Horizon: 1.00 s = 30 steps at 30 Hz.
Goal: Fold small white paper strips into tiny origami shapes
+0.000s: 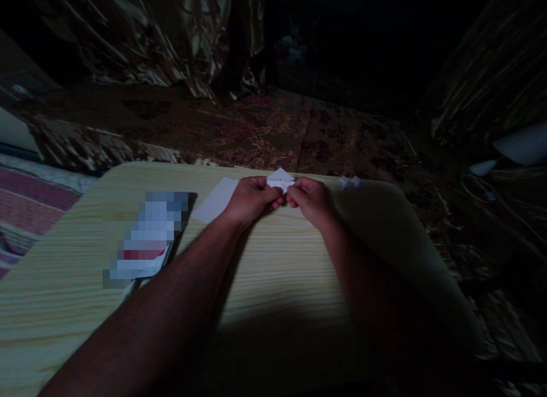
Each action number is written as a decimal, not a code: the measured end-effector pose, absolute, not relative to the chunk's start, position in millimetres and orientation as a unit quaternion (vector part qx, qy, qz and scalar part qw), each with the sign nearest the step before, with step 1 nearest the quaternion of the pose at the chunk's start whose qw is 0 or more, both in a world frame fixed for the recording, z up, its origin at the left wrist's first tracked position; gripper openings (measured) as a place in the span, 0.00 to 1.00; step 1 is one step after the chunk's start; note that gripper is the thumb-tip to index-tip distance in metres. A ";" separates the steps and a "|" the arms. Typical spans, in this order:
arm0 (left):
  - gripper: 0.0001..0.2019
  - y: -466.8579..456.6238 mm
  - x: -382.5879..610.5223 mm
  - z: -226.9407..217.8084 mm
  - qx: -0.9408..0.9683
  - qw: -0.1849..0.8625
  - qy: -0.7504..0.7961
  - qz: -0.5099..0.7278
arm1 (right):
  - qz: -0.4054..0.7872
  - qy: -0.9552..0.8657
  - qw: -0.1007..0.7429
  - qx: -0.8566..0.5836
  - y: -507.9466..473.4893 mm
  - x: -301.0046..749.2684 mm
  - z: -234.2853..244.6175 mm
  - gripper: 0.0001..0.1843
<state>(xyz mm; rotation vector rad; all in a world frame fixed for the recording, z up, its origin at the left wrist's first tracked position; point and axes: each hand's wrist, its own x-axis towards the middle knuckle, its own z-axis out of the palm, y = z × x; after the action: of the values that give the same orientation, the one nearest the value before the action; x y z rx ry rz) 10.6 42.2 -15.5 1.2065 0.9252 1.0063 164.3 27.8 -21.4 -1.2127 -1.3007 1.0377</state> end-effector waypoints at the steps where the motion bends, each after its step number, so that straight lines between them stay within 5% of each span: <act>1: 0.08 42.1 10.5 -15.4 0.523 0.612 0.402 0.436 | 0.432 -0.542 0.517 -0.503 27.9 164.2 -21.5 0.08; 30: 0.07 39.8 9.6 -10.3 0.543 0.617 0.381 0.423 | 0.468 -0.536 0.521 -0.472 28.9 169.3 -20.6 0.09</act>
<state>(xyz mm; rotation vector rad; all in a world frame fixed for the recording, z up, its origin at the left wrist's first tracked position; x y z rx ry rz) 9.6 39.8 -10.3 1.2505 0.8774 0.9742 169.3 28.9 -20.6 -1.1315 -1.2850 1.1207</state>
